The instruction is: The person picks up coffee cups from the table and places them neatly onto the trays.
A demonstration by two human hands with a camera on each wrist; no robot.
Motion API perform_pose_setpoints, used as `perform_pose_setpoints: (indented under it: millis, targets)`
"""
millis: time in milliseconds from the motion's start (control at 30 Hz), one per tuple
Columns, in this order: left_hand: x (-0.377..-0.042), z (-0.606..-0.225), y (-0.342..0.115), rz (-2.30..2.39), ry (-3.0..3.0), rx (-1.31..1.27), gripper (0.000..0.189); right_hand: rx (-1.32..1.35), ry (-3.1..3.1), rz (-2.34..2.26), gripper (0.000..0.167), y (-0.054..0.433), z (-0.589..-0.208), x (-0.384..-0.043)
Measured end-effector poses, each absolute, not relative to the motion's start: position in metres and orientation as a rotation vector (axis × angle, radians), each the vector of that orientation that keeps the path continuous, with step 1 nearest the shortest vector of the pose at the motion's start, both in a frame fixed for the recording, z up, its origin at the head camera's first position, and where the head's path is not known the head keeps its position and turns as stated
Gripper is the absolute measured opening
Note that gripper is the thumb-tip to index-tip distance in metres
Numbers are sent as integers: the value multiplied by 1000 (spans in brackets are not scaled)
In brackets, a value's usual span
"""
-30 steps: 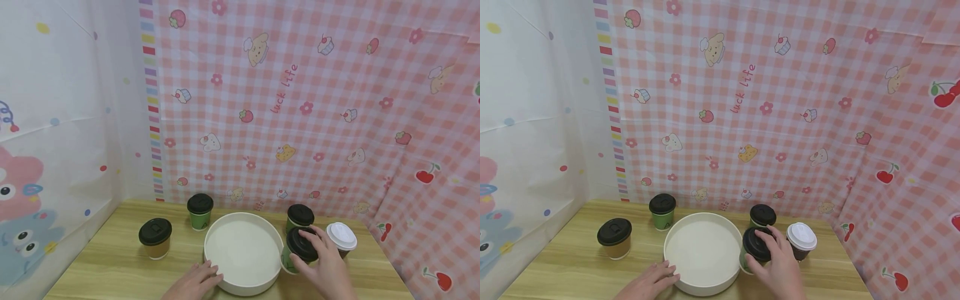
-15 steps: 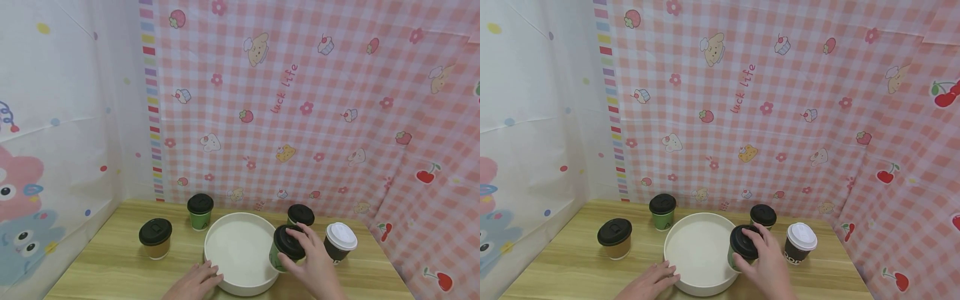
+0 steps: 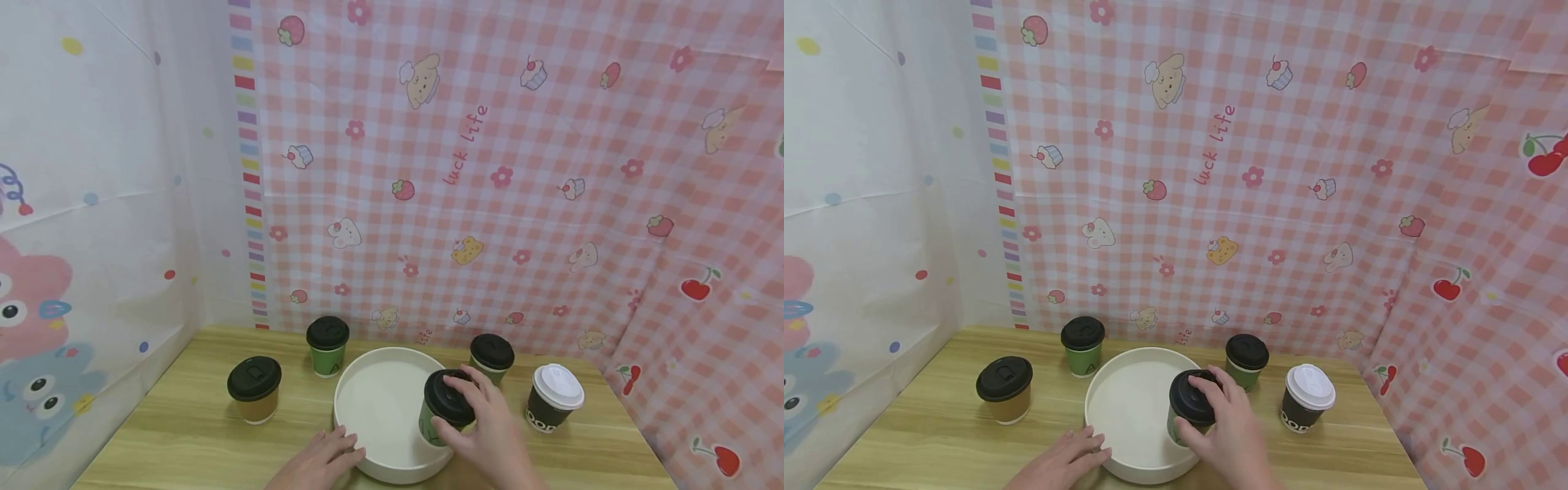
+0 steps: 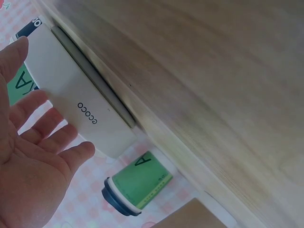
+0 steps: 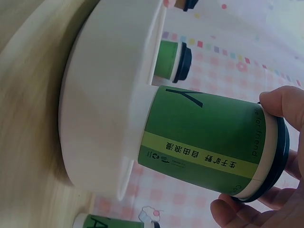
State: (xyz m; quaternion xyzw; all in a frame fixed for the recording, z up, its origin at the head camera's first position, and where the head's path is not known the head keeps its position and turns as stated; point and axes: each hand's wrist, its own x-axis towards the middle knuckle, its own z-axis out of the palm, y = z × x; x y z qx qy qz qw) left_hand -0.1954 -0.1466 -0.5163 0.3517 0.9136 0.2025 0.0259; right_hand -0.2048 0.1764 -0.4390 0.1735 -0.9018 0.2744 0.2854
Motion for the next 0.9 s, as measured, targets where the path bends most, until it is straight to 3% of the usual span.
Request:
perform_pose_setpoints:
  millis: [900]
  targets:
    - [-195,-519,-147,595,2883,1150,70,541,-2482,713,57,152,-463,-208]
